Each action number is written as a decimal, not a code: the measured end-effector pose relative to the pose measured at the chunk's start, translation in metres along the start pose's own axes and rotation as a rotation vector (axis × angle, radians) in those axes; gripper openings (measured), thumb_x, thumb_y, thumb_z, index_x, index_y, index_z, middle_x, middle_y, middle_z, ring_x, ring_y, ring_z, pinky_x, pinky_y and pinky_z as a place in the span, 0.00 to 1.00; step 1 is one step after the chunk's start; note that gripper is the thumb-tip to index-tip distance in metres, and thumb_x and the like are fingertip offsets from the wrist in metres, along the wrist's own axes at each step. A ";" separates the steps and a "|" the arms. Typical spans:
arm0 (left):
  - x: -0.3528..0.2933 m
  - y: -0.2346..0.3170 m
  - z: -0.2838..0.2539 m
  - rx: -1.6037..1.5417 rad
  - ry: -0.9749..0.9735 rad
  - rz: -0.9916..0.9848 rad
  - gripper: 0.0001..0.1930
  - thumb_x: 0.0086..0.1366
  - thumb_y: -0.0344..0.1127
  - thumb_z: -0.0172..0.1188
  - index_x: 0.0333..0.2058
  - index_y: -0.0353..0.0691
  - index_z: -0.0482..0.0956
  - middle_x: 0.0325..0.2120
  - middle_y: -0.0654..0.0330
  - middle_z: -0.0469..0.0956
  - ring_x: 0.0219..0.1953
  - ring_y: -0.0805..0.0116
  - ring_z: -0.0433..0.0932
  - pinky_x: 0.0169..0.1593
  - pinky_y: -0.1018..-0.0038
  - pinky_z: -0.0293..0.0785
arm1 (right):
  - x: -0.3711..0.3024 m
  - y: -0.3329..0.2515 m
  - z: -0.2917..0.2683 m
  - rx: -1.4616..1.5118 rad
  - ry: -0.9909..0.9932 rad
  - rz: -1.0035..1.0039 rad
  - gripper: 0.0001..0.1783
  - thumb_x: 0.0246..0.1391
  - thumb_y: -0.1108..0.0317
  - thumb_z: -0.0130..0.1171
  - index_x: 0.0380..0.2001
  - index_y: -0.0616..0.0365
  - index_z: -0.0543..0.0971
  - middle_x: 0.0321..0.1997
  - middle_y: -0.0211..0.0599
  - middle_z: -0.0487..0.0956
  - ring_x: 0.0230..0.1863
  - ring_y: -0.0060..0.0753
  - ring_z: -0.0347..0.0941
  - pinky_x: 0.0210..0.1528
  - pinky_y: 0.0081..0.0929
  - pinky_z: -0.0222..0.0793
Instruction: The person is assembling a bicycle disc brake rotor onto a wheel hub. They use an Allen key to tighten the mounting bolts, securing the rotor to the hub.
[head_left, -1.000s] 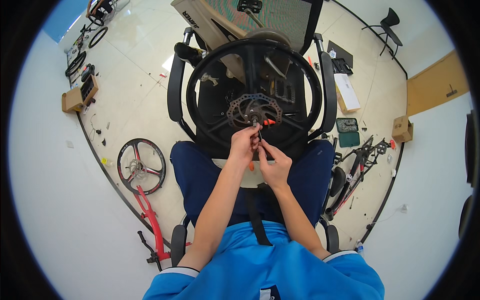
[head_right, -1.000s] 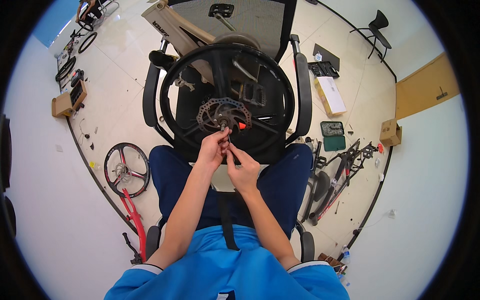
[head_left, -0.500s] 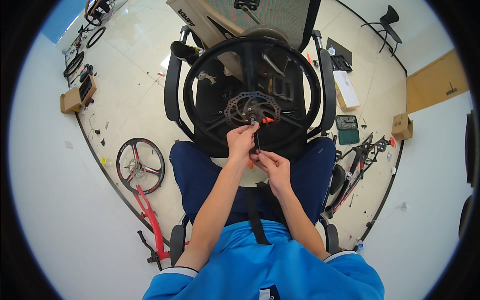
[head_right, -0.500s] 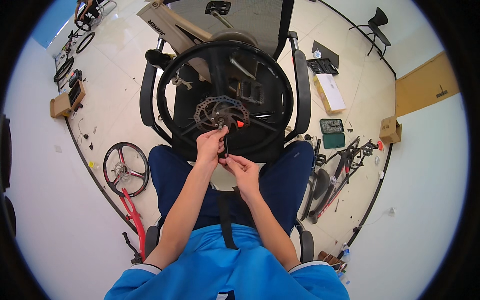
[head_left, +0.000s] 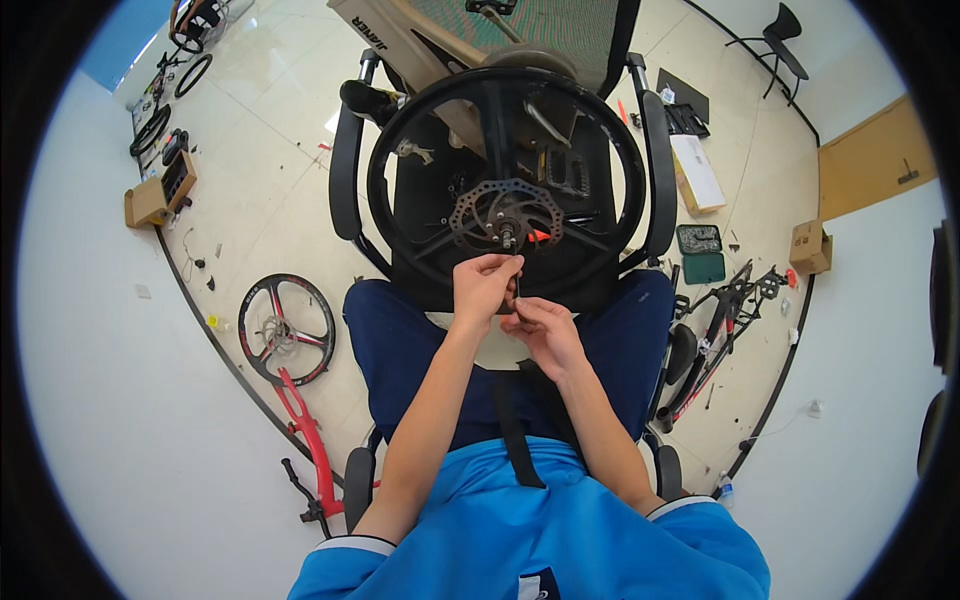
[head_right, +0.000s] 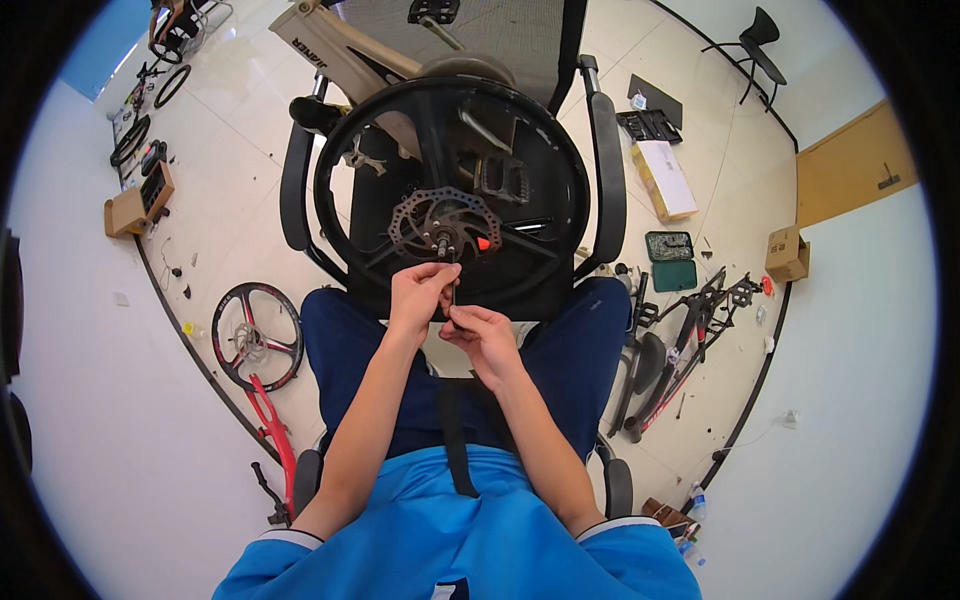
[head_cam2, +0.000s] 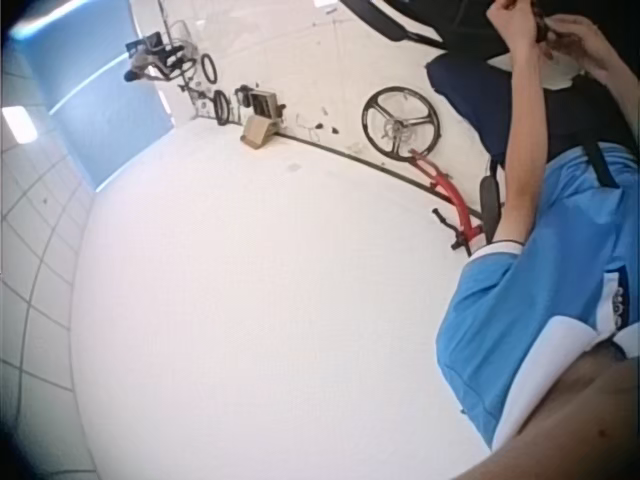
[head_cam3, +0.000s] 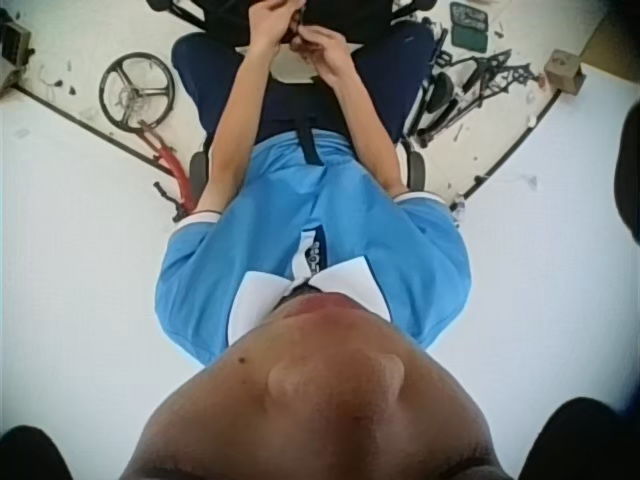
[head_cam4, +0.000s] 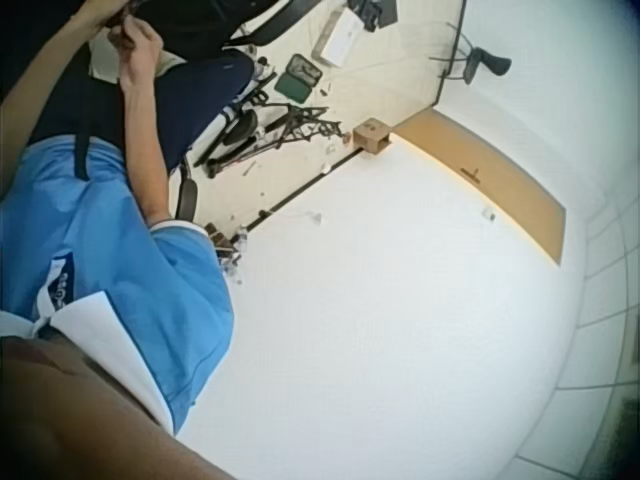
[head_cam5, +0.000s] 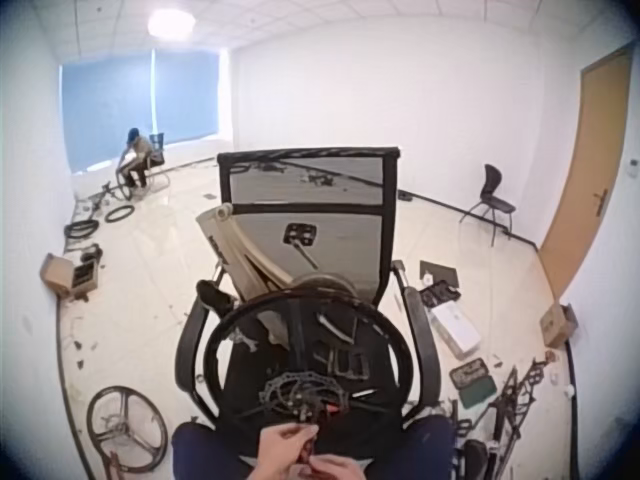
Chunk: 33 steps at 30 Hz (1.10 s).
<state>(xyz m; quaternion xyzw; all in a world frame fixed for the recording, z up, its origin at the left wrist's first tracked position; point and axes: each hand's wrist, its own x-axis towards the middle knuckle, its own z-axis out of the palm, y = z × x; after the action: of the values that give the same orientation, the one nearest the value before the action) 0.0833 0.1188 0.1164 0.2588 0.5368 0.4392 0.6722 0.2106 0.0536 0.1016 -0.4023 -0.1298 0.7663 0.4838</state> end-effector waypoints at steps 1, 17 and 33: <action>-0.001 -0.001 0.000 -0.002 0.007 0.001 0.08 0.60 0.31 0.66 0.29 0.30 0.81 0.19 0.64 0.75 0.16 0.80 0.68 0.18 0.81 0.63 | -0.001 0.002 -0.001 0.009 0.010 0.004 0.09 0.59 0.68 0.60 0.38 0.62 0.82 0.30 0.36 0.83 0.34 0.29 0.80 0.46 0.28 0.75; -0.005 0.000 0.003 0.007 0.084 0.068 0.08 0.61 0.32 0.66 0.29 0.30 0.81 0.19 0.64 0.76 0.16 0.81 0.68 0.17 0.82 0.63 | -0.001 -0.001 0.007 -0.029 -0.001 -0.023 0.12 0.60 0.68 0.57 0.39 0.67 0.81 0.28 0.35 0.81 0.32 0.28 0.78 0.49 0.32 0.75; 0.003 -0.007 0.006 0.094 0.146 0.139 0.09 0.60 0.33 0.67 0.31 0.30 0.82 0.19 0.64 0.77 0.17 0.82 0.70 0.18 0.83 0.64 | 0.001 0.000 0.006 0.008 -0.043 -0.040 0.12 0.62 0.65 0.57 0.37 0.64 0.81 0.27 0.34 0.81 0.32 0.29 0.79 0.46 0.28 0.74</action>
<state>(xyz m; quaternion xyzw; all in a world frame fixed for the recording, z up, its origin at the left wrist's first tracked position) 0.0917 0.1188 0.1112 0.2941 0.5853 0.4768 0.5862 0.2058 0.0556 0.1055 -0.3813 -0.1452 0.7654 0.4976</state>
